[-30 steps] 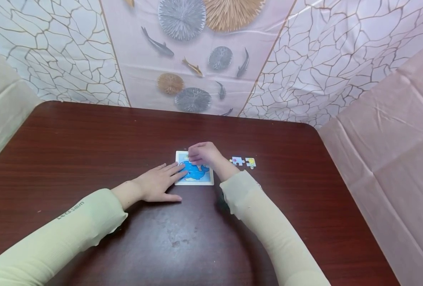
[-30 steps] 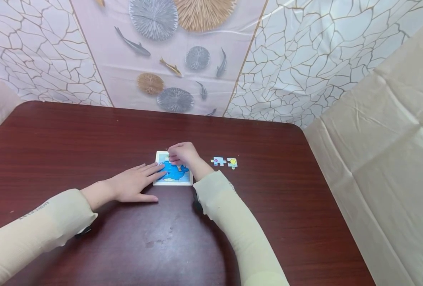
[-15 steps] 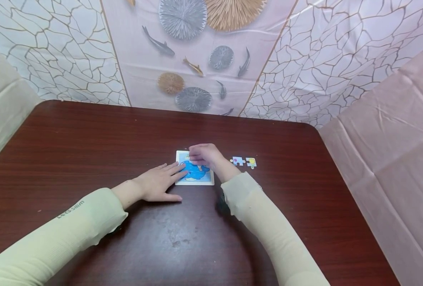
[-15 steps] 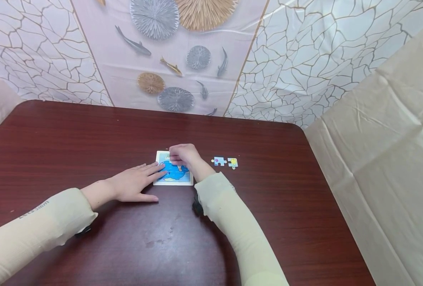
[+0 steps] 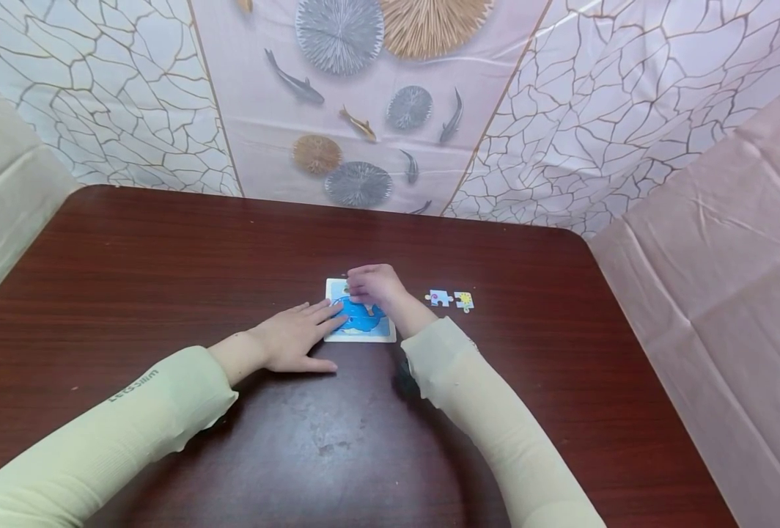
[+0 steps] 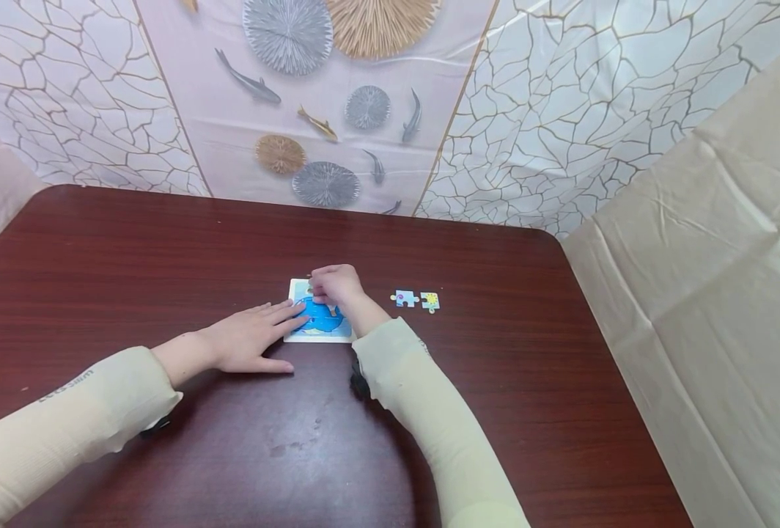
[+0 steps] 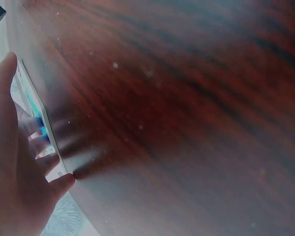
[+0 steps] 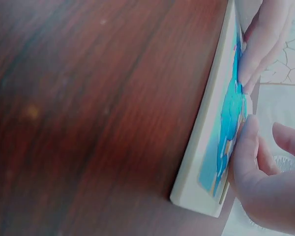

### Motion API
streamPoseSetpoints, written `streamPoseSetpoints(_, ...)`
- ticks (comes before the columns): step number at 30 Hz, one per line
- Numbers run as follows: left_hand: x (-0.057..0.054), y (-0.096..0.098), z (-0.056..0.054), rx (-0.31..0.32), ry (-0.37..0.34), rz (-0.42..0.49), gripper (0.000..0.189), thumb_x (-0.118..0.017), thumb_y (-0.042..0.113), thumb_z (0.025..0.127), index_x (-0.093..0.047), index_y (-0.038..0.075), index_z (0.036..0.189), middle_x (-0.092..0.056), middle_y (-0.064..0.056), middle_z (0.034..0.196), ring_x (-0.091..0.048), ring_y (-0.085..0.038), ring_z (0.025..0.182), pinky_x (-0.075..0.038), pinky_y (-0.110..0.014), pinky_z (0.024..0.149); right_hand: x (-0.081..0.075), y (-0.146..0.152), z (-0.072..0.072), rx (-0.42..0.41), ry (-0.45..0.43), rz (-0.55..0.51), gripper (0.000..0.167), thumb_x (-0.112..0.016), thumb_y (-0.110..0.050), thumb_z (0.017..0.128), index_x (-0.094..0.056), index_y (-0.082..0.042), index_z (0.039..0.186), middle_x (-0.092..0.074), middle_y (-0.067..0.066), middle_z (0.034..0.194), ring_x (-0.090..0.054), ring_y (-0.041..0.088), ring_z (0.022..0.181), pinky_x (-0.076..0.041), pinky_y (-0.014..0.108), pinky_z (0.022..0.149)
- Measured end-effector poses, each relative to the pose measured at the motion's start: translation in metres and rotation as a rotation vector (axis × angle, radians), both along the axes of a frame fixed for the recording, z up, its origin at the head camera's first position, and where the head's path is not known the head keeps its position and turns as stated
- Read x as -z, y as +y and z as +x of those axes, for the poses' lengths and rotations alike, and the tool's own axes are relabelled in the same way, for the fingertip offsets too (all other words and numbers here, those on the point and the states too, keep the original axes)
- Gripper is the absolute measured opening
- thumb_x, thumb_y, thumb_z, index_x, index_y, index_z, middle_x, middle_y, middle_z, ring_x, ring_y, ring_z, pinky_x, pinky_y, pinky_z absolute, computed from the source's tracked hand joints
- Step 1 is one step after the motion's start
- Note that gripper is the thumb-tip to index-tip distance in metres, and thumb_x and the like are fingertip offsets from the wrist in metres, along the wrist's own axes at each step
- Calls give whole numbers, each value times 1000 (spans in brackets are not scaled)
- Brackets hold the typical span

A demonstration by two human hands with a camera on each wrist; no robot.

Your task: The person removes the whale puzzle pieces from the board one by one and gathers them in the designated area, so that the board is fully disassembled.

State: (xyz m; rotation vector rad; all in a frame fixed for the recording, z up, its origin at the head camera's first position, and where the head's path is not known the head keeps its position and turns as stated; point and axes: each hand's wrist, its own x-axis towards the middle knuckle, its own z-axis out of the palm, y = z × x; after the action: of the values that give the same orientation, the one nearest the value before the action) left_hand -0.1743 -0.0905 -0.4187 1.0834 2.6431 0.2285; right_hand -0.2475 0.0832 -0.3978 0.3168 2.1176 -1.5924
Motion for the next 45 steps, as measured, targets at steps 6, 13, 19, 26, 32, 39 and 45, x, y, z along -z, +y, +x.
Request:
streamPoseSetpoints(6, -1, -1, 0, 7, 5, 6, 84, -48, 61, 87, -26, 9, 149, -20, -11, 156, -18, -32, 144, -22, -49, 115, 2, -4, 0, -17, 37, 85, 28, -63, -11, 89, -64, -2, 116, -66, 19, 111, -67, 25, 101, -55, 27, 80)
streamPoseSetpoints(13, -2, 0, 1, 9, 6, 5, 83, -49, 61, 87, -26, 9, 148, -20, -11, 156, -18, -32, 144, -22, -49, 115, 3, -3, -1, -13, 47, 130, 25, -65, -13, 88, -67, -3, 111, -69, 17, 108, -68, 23, 95, -55, 24, 74)
streamPoseSetpoints(19, -2, 1, 1, 1, -3, 2, 84, -48, 62, 87, -25, 10, 149, -19, -10, 156, -17, -31, 144, -21, -49, 115, 3, 2, -6, -33, 19, 100, 24, -65, -13, 88, -68, -1, 108, -69, 17, 104, -67, 16, 79, -56, 21, 67)
streamPoseSetpoints(26, -2, -1, 0, -4, -2, -7, 85, -48, 63, 87, -25, 10, 149, -19, -10, 157, -17, -30, 145, -21, -49, 115, -2, 3, -8, -59, -5, 99, 25, -67, -15, 87, -68, -2, 108, -69, 17, 104, -67, 14, 74, -56, 22, 69)
streamPoseSetpoints(32, -2, -1, 1, -6, -3, -8, 85, -48, 63, 86, -25, 11, 149, -20, -10, 156, -18, -31, 144, -21, -49, 115, -2, 2, -7, -88, 24, 126, 24, -67, -15, 87, -68, 0, 106, -70, 17, 99, -63, 11, 63, -56, 22, 65)
streamPoseSetpoints(39, -1, 0, 1, -9, -10, 0, 84, -49, 62, 86, -25, 11, 149, -19, -10, 157, -17, -31, 144, -21, -49, 115, -1, 1, -5, -118, 82, 169, 23, -67, -15, 87, -69, 0, 104, -70, 17, 94, -64, 12, 62, -56, 22, 65)
streamPoseSetpoints(45, -2, -1, 1, -3, 2, 9, 83, -50, 60, 87, -26, 10, 148, -21, -11, 156, -19, -32, 144, -22, -49, 115, -3, 6, -7, -66, 86, 150, 22, -66, -13, 87, -69, 0, 104, -70, 18, 98, -64, 11, 64, -56, 22, 66)
